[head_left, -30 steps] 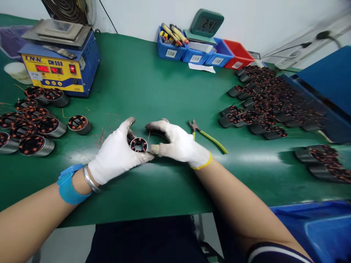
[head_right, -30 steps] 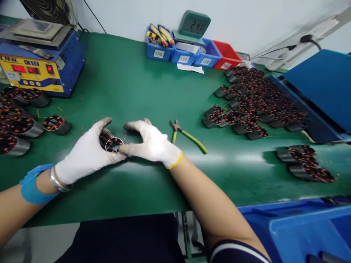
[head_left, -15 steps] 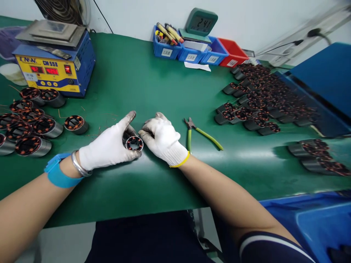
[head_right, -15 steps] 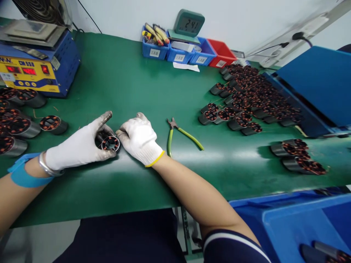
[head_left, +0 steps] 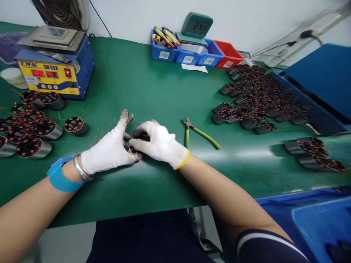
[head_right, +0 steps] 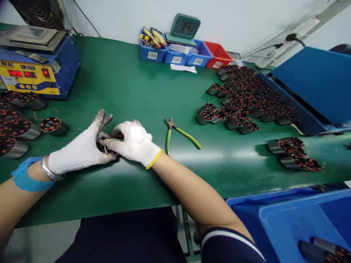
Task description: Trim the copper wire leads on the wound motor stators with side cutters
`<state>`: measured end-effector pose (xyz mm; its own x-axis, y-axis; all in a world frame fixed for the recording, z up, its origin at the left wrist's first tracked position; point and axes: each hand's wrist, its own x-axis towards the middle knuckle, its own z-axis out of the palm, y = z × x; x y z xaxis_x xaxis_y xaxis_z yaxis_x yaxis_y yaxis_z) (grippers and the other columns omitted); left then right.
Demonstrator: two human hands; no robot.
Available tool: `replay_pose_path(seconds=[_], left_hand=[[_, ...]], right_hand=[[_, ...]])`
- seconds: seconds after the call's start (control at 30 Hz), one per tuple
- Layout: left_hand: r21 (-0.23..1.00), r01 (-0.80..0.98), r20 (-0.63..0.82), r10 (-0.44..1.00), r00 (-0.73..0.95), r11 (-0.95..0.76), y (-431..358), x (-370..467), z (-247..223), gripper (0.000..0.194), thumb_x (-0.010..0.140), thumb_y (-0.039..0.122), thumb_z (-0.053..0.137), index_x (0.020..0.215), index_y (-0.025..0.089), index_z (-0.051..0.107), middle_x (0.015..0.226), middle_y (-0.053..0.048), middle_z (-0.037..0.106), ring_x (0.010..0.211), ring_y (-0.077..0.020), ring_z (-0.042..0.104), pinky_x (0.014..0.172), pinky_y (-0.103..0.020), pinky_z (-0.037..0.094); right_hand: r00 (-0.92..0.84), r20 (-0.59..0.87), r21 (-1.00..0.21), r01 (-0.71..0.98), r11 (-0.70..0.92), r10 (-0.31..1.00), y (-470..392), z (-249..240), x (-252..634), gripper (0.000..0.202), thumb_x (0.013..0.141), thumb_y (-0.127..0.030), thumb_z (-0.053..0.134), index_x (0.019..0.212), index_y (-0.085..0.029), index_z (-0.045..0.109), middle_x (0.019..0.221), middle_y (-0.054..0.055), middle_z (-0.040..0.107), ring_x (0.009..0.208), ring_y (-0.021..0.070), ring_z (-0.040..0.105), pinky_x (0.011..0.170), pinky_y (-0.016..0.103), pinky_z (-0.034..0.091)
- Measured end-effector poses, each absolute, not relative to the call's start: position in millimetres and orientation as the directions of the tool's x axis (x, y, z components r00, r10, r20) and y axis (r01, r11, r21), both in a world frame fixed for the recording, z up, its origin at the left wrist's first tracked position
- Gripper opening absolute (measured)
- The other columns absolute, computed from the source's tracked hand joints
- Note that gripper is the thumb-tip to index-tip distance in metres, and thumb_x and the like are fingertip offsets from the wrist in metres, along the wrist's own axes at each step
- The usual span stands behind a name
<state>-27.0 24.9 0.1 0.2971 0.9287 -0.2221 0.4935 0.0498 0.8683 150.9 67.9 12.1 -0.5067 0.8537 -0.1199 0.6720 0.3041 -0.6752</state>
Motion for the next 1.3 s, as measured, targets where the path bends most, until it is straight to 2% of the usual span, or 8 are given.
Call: replay_pose_path(seconds=[0.17, 0.4, 0.5, 0.63, 0.77, 0.87, 1.1, 1.3], left_hand=[[0.851, 0.525, -0.165, 0.947, 0.275, -0.004, 26, -26, 3, 0.122, 0.065, 0.036, 0.073, 0.155, 0.02, -0.009, 0.143, -0.021, 0.049, 0.094, -0.0273, 0.068, 0.08, -0.041, 0.057], [0.803, 0.594, -0.168, 0.939, 0.299, -0.045, 30, -26, 11, 0.094, 0.066, 0.029, 0.066, 0.15, 0.013, 0.029, 0.105, -0.008, 0.07, 0.093, -0.0255, 0.068, 0.09, -0.039, 0.055], [0.787, 0.614, -0.159, 0.94, 0.301, -0.063, 30, -28, 9, 0.09, 0.067, 0.028, 0.065, 0.149, 0.014, 0.031, 0.106, -0.007, 0.069, 0.093, -0.0241, 0.068, 0.089, -0.038, 0.055], [0.754, 0.652, -0.147, 0.947, 0.285, -0.079, 32, -33, 6, 0.091, 0.066, 0.029, 0.067, 0.149, 0.016, 0.031, 0.111, -0.009, 0.069, 0.094, -0.0268, 0.068, 0.085, -0.038, 0.057], [0.738, 0.668, -0.139, 0.947, 0.29, -0.096, 34, -36, 7, 0.086, 0.065, 0.028, 0.067, 0.145, 0.017, 0.037, 0.112, -0.01, 0.069, 0.094, -0.0293, 0.069, 0.084, -0.04, 0.058], [0.708, 0.693, -0.097, 0.955, 0.28, -0.132, 31, -34, 7, 0.077, 0.065, 0.029, 0.068, 0.138, 0.015, 0.047, 0.117, -0.011, 0.067, 0.102, -0.031, 0.067, 0.089, -0.04, 0.056], [0.695, 0.676, 0.024, 0.948, 0.317, -0.244, 22, -23, 2, 0.024, 0.083, 0.029, 0.057, 0.104, 0.017, 0.062, 0.101, -0.006, 0.066, 0.092, -0.0201, 0.064, 0.083, -0.032, 0.052], [0.702, 0.648, 0.026, 0.92, 0.392, -0.296, 27, -16, 0, 0.008, 0.082, 0.023, 0.053, 0.087, 0.017, 0.056, 0.09, -0.005, 0.058, 0.085, -0.0195, 0.056, 0.077, -0.034, 0.048]], right_hand=[[-0.446, -0.099, -0.769, 0.601, 0.216, 0.889, 57, 6, 154, 0.014, 0.086, -0.027, 0.058, 0.079, -0.017, 0.063, 0.083, 0.003, 0.066, 0.076, 0.0153, 0.059, 0.067, 0.028, 0.042], [-0.336, -0.367, -0.451, 0.88, 0.15, 0.868, 53, 30, 171, 0.02, 0.083, -0.038, 0.055, 0.077, -0.02, 0.063, 0.087, 0.005, 0.067, 0.082, 0.0247, 0.062, 0.069, 0.037, 0.044], [-0.373, -0.169, -0.501, 0.83, 0.246, 0.912, 53, 32, 176, 0.033, 0.08, -0.041, 0.058, 0.103, -0.019, 0.064, 0.113, 0.01, 0.064, 0.092, 0.0271, 0.062, 0.075, 0.04, 0.049], [-0.643, 0.068, -0.565, 0.606, 0.561, 0.763, 46, 23, 180, 0.078, 0.08, -0.052, 0.062, 0.145, -0.017, 0.037, 0.152, 0.016, 0.038, 0.097, 0.024, 0.063, 0.076, 0.035, 0.052], [-0.66, -0.162, -0.36, 0.732, 0.579, 0.734, 43, 7, 170, 0.045, 0.097, -0.042, 0.042, 0.136, -0.022, 0.051, 0.118, 0.008, 0.067, 0.088, 0.0241, 0.067, 0.068, 0.033, 0.047], [-0.635, -0.218, -0.347, 0.76, 0.549, 0.741, 47, 1, 165, 0.035, 0.1, -0.042, 0.037, 0.113, -0.025, 0.065, 0.099, 0.003, 0.072, 0.084, 0.0223, 0.067, 0.062, 0.03, 0.04], [-0.687, -0.147, -0.33, 0.712, 0.62, 0.711, 58, 8, 174, 0.029, 0.097, -0.039, 0.043, 0.106, -0.025, 0.067, 0.101, 0.002, 0.073, 0.082, 0.0203, 0.065, 0.059, 0.03, 0.031], [-0.708, -0.166, -0.278, 0.701, 0.657, 0.686, 62, 25, 188, 0.027, 0.096, -0.036, 0.045, 0.102, -0.022, 0.068, 0.099, 0.002, 0.073, 0.08, 0.0197, 0.065, 0.059, 0.029, 0.03]])
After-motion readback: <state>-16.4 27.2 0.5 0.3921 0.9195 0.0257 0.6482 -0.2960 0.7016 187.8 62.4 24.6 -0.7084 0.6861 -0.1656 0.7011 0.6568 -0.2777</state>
